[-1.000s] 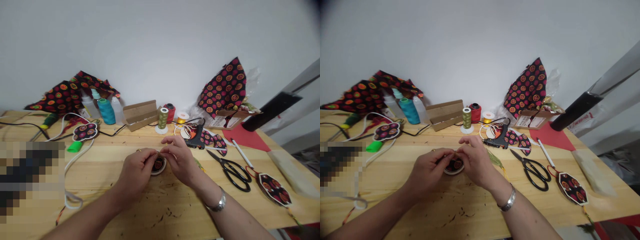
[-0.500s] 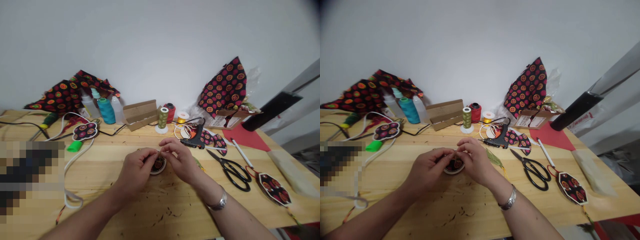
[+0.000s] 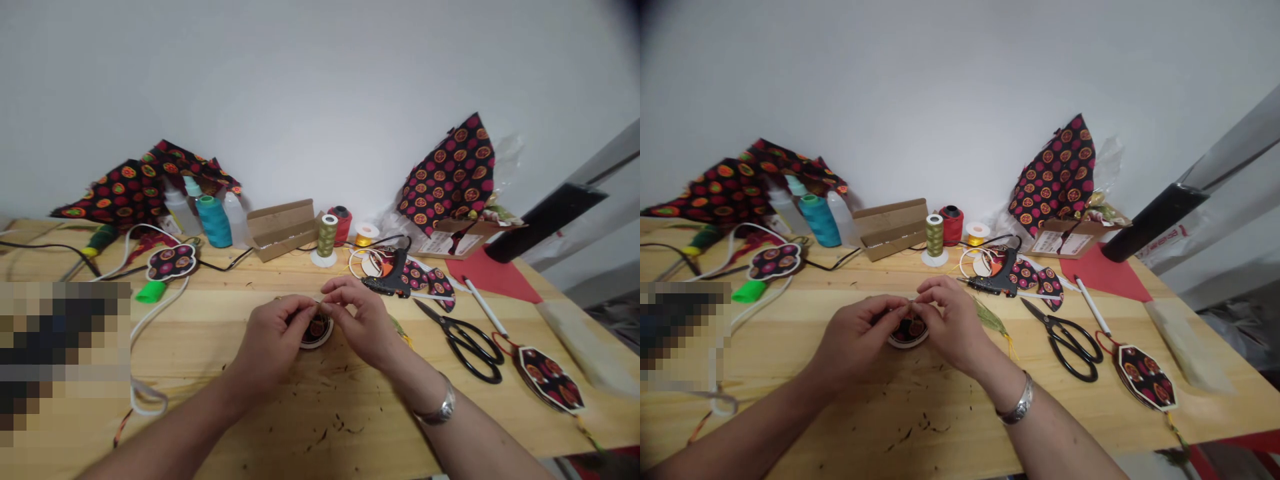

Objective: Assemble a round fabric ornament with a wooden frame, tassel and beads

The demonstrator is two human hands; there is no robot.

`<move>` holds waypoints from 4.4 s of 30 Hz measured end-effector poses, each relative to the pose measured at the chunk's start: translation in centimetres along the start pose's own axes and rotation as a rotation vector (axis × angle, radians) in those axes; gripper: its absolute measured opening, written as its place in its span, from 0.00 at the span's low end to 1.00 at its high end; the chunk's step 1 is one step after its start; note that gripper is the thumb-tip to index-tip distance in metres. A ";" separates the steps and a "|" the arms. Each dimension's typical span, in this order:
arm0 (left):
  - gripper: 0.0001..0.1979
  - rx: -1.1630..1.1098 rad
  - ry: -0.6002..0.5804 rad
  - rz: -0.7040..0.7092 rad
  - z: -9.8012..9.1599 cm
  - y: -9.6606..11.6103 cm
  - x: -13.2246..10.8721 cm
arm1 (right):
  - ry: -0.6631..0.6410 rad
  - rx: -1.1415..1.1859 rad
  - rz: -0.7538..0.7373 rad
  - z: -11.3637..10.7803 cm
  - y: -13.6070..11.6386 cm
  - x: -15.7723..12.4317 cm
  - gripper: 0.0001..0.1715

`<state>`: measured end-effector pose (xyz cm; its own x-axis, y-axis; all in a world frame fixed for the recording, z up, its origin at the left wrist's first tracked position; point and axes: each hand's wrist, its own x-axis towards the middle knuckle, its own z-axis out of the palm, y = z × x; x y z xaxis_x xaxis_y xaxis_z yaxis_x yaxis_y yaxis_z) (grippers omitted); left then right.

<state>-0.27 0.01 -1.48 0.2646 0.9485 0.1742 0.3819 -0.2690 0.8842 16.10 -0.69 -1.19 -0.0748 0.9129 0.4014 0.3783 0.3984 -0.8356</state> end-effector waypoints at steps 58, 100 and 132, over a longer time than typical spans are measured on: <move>0.10 0.154 0.107 0.240 -0.1 0.0 0.2 | -0.137 0.165 0.349 0.3 0.1 -0.3 0.06; 0.10 -0.037 0.062 0.027 0.1 0.0 0.2 | -0.072 0.564 0.535 0.1 -1.0 0.2 0.08; 0.11 -0.121 -0.011 -0.130 0.0 1.2 0.0 | -0.097 0.538 0.561 0.3 -1.4 0.2 0.10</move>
<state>0.22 -0.28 -0.47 0.2303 0.9718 0.0510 0.3041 -0.1217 0.9449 15.31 -0.98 -0.05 -0.0948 0.9844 -0.1483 -0.1143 -0.1588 -0.9807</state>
